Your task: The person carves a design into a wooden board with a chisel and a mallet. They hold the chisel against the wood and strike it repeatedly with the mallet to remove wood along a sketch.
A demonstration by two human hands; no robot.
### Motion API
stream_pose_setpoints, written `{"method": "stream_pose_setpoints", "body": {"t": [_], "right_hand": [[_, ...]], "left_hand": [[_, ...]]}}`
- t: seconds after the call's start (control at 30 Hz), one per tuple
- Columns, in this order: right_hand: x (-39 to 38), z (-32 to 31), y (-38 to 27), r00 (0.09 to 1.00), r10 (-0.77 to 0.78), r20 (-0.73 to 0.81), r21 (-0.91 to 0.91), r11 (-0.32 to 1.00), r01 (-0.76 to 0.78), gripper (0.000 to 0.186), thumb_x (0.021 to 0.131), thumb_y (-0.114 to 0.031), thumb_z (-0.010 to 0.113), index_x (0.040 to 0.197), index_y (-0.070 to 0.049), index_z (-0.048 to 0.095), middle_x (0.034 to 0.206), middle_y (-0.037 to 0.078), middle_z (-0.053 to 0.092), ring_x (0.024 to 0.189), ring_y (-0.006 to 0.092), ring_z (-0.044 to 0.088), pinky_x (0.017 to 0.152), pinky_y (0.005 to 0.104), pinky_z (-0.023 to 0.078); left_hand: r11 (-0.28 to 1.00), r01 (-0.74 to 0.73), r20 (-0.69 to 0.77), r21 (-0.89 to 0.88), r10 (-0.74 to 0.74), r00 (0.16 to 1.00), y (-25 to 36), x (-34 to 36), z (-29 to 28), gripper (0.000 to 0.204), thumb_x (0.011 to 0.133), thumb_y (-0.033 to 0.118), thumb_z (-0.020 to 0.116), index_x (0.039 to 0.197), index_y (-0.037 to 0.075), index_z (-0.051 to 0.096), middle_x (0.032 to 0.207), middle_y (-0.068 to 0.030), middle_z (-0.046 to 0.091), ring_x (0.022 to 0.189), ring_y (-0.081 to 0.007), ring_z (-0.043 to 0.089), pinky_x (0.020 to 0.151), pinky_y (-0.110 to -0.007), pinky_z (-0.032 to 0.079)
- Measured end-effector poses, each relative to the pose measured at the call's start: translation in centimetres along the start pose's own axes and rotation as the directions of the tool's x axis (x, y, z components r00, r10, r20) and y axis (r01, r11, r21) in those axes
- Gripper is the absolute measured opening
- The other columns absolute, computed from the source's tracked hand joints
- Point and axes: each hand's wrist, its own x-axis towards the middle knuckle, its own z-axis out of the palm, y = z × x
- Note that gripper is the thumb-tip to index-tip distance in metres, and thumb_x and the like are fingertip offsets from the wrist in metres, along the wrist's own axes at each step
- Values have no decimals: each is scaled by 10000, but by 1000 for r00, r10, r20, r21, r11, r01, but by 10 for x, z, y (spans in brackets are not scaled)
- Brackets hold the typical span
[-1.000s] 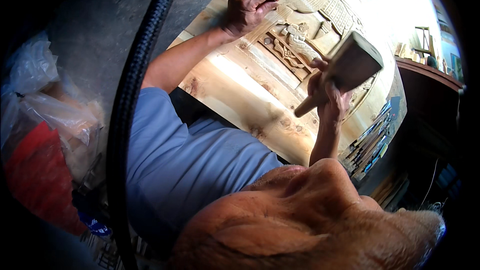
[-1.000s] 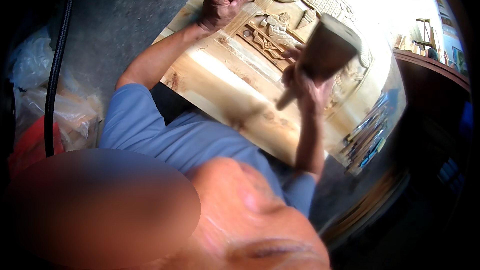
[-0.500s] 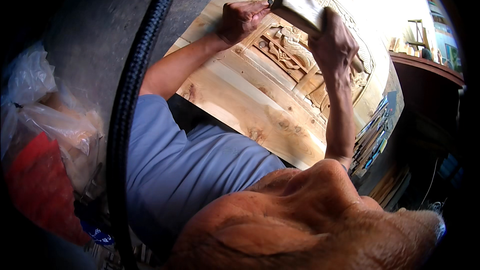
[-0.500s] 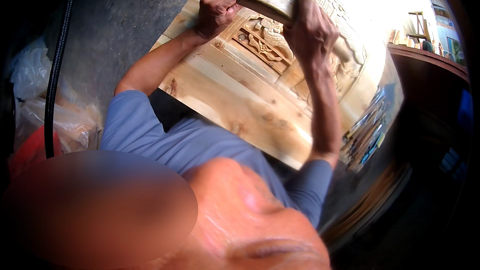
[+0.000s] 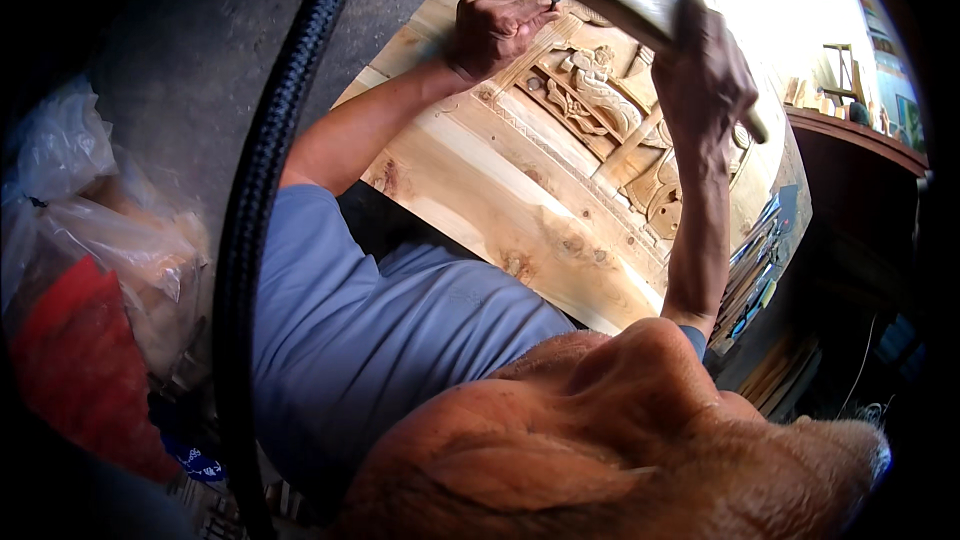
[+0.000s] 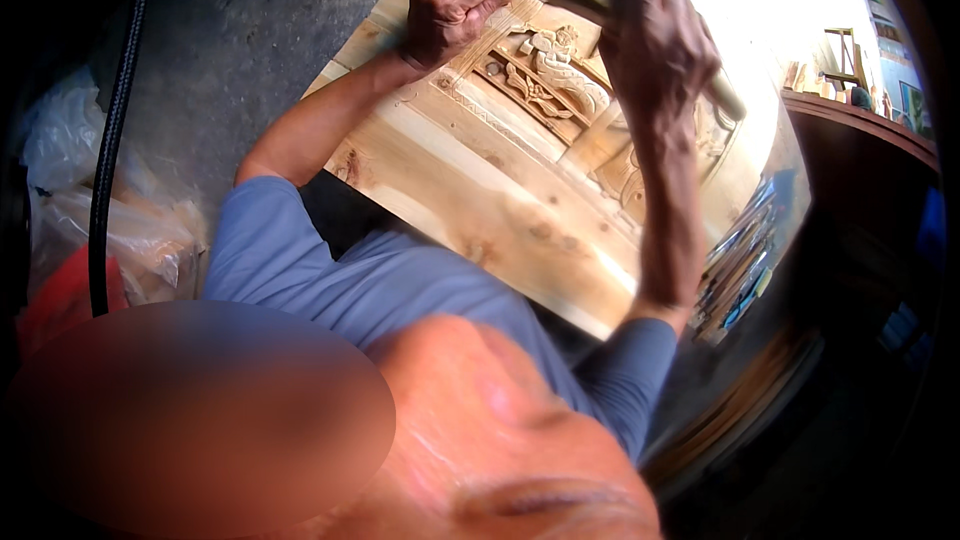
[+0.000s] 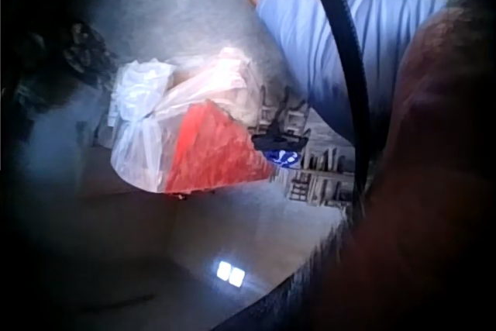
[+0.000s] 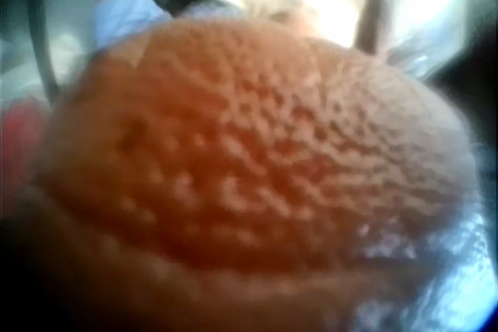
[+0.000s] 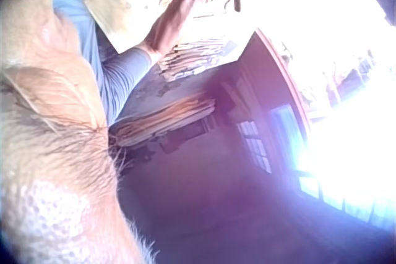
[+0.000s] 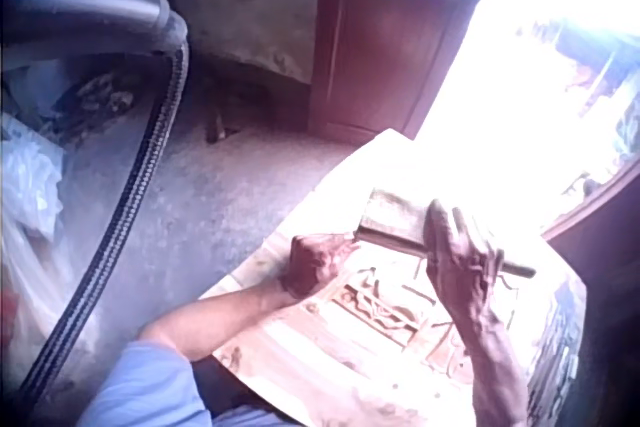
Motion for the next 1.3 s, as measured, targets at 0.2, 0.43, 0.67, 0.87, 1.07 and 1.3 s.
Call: {"method": "stream_pose_setpoints", "body": {"t": [0.2, 0.43, 0.67, 0.87, 1.07, 1.3], "right_hand": [[-33, -34, -3, 930, 352, -102, 239, 916, -321, 550, 740, -231, 909, 1211, -65, 680, 956, 110, 777, 761, 213, 767, 664, 345, 623], [-104, -62, -30, 653, 682, 329, 832, 118, -543, 563, 843, -151, 842, 1279, 91, 581, 918, 129, 714, 714, 172, 668, 652, 306, 542], [-147, -80, -41, 516, 622, 589, 751, -185, -634, 601, 854, -63, 781, 1360, 84, 491, 944, 126, 676, 720, 174, 634, 629, 300, 520], [-163, -68, -47, 594, 651, 472, 744, 67, -664, 551, 814, 20, 782, 1312, 68, 553, 981, 125, 694, 806, 184, 673, 670, 314, 571], [-167, -68, -54, 635, 598, 489, 713, 145, -686, 576, 776, 83, 782, 1306, 77, 558, 1063, 141, 688, 914, 217, 706, 768, 324, 620], [-163, -64, -48, 617, 620, 485, 641, 227, -733, 533, 787, 29, 792, 1270, 73, 573, 993, 136, 699, 827, 214, 706, 715, 328, 600]], "left_hand": [[966, 211, 48, -146, -207, 977, 3, 3, -3, 121, 905, 127, 780, 977, 31, 789, 903, -93, 790, 784, -190, 779, 672, -278, 600], [743, 555, 155, -373, -540, 827, 0, 2, -9, 142, 967, 153, 729, 1054, 43, 747, 885, -64, 795, 824, -116, 767, 710, -240, 579], [628, 607, 258, -488, -560, 787, -3, -2, -13, 124, 954, 141, 752, 1028, 42, 753, 871, -27, 787, 814, -71, 739, 709, -219, 570], [757, 536, 258, -373, -470, 844, -2, -4, -18, 107, 977, 93, 720, 1030, 9, 762, 917, -5, 779, 862, -60, 716, 787, -210, 592], [819, 451, 201, -355, -404, 892, -6, -4, -16, 120, 938, 145, 765, 1004, 45, 758, 886, -52, 792, 816, -109, 760, 709, -235, 587], [841, 433, 223, -324, -377, 899, -7, -6, -17, 124, 940, 131, 762, 1024, 40, 761, 887, -49, 789, 831, -103, 753, 729, -234, 592]]}}
